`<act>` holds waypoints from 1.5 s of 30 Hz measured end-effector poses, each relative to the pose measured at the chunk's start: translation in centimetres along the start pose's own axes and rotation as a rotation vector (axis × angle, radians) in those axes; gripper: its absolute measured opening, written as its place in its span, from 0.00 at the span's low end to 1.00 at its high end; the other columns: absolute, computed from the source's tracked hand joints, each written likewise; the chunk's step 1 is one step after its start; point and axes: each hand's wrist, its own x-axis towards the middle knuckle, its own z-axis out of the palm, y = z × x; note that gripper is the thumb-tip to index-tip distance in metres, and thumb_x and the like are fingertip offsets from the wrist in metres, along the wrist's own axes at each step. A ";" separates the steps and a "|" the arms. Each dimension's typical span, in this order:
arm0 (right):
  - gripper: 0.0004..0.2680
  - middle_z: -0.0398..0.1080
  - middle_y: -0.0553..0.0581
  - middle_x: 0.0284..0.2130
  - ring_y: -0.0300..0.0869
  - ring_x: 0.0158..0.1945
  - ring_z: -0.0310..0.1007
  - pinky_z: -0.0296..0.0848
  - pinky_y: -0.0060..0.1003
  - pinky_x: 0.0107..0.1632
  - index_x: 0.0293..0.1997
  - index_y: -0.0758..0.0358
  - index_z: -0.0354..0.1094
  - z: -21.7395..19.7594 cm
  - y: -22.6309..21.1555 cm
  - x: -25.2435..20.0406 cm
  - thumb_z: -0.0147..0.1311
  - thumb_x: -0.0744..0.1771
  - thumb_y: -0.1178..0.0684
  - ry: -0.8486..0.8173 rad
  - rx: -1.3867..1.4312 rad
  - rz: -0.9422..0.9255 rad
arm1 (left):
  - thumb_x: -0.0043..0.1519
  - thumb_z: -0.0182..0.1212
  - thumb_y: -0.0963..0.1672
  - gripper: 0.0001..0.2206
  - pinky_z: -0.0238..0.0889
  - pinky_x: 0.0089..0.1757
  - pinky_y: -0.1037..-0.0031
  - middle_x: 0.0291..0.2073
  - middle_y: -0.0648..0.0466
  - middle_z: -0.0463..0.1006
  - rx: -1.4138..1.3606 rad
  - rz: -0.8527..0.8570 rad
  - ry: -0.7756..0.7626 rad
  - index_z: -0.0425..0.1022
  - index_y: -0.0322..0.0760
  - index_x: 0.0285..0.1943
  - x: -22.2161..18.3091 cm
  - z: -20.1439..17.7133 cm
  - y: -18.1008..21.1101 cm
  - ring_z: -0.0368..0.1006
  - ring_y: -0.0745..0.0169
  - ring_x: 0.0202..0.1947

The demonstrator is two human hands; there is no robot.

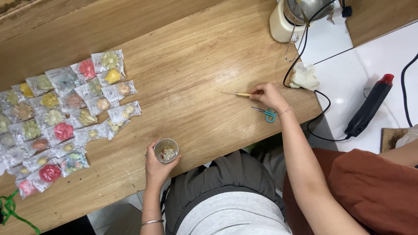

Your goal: The person packages small decorative flower-shaped candles by placing them into individual plastic wrappers and then into a larger paper box.

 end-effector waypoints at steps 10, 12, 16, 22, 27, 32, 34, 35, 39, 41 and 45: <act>0.08 0.77 0.59 0.33 0.41 0.33 0.77 0.76 0.36 0.39 0.42 0.63 0.80 0.0 -0.9 0.1 0.68 0.62 0.57 0.113 -0.050 -0.107 | 0.43 0.81 0.46 0.39 0.70 0.51 0.62 0.51 0.43 0.78 0.015 -0.033 -0.015 0.63 0.37 0.63 0.2 -0.1 0.8 0.77 0.48 0.52; 0.08 0.77 0.58 0.33 0.40 0.34 0.77 0.75 0.36 0.39 0.43 0.63 0.80 0.5 -1.0 0.3 0.68 0.62 0.57 0.127 -0.038 -0.107 | 0.42 0.81 0.46 0.39 0.70 0.50 0.62 0.51 0.43 0.79 0.003 -0.043 -0.020 0.63 0.37 0.63 0.1 0.0 0.7 0.77 0.49 0.52; 0.08 0.78 0.57 0.33 0.39 0.34 0.77 0.75 0.35 0.40 0.43 0.63 0.80 0.8 -1.3 0.8 0.67 0.62 0.57 0.028 -0.017 -0.080 | 0.43 0.82 0.46 0.39 0.70 0.50 0.62 0.51 0.43 0.79 0.008 -0.017 -0.013 0.63 0.37 0.63 0.1 0.1 0.2 0.77 0.48 0.52; 0.08 0.78 0.57 0.34 0.39 0.35 0.76 0.74 0.34 0.39 0.43 0.64 0.80 0.9 -1.5 1.3 0.67 0.63 0.57 -0.017 0.042 -0.099 | 0.43 0.82 0.46 0.39 0.70 0.50 0.62 0.50 0.43 0.79 0.011 0.003 -0.006 0.63 0.37 0.63 0.1 0.3 0.1 0.77 0.48 0.52; 0.08 0.79 0.56 0.33 0.38 0.35 0.75 0.74 0.34 0.40 0.43 0.64 0.80 0.1 -2.8 1.1 0.67 0.63 0.58 -0.097 0.027 -0.058 | 0.43 0.82 0.47 0.39 0.70 0.50 0.61 0.51 0.43 0.79 0.013 0.000 0.005 0.63 0.38 0.63 0.1 0.3 0.1 0.77 0.48 0.52; 0.07 0.79 0.56 0.33 0.38 0.35 0.76 0.73 0.33 0.40 0.43 0.63 0.80 0.2 -2.1 0.9 0.67 0.62 0.58 -0.121 0.038 -0.064 | 0.43 0.82 0.47 0.39 0.70 0.51 0.61 0.51 0.43 0.79 0.012 -0.008 0.012 0.63 0.37 0.63 -0.1 0.4 -0.1 0.77 0.47 0.53; 0.08 0.79 0.56 0.33 0.37 0.36 0.76 0.73 0.33 0.40 0.43 0.63 0.80 0.2 -2.6 0.8 0.67 0.62 0.58 -0.164 0.033 -0.078 | 0.43 0.82 0.47 0.39 0.70 0.51 0.61 0.51 0.43 0.79 0.011 -0.002 0.019 0.63 0.37 0.63 0.0 0.5 -0.3 0.77 0.47 0.53; 0.07 0.79 0.56 0.33 0.38 0.36 0.75 0.73 0.34 0.40 0.43 0.63 0.80 0.3 -2.9 0.8 0.67 0.62 0.58 -0.152 0.028 -0.087 | 0.43 0.82 0.47 0.39 0.70 0.51 0.61 0.51 0.43 0.79 0.003 0.010 0.024 0.63 0.37 0.63 0.0 0.5 -0.3 0.77 0.47 0.53; 0.07 0.78 0.57 0.34 0.38 0.36 0.76 0.74 0.34 0.41 0.43 0.63 0.80 0.9 -3.0 1.0 0.67 0.63 0.58 -0.149 0.010 -0.089 | 0.44 0.82 0.47 0.39 0.70 0.52 0.62 0.52 0.43 0.78 -0.025 0.017 0.010 0.62 0.36 0.63 -0.2 0.4 -0.1 0.76 0.48 0.54; 0.07 0.79 0.56 0.34 0.38 0.36 0.76 0.74 0.33 0.42 0.43 0.63 0.80 1.2 -3.6 0.8 0.67 0.63 0.58 -0.177 0.015 -0.085 | 0.44 0.82 0.47 0.39 0.69 0.52 0.62 0.52 0.43 0.78 -0.029 0.022 0.006 0.62 0.36 0.63 -0.2 0.4 -0.2 0.76 0.48 0.54; 0.07 0.78 0.56 0.35 0.38 0.37 0.76 0.74 0.33 0.42 0.43 0.63 0.80 1.6 -4.0 0.8 0.67 0.63 0.58 -0.153 0.022 -0.121 | 0.44 0.82 0.46 0.39 0.70 0.52 0.63 0.52 0.43 0.78 -0.030 0.028 0.016 0.62 0.36 0.63 -0.2 0.4 -0.1 0.76 0.49 0.54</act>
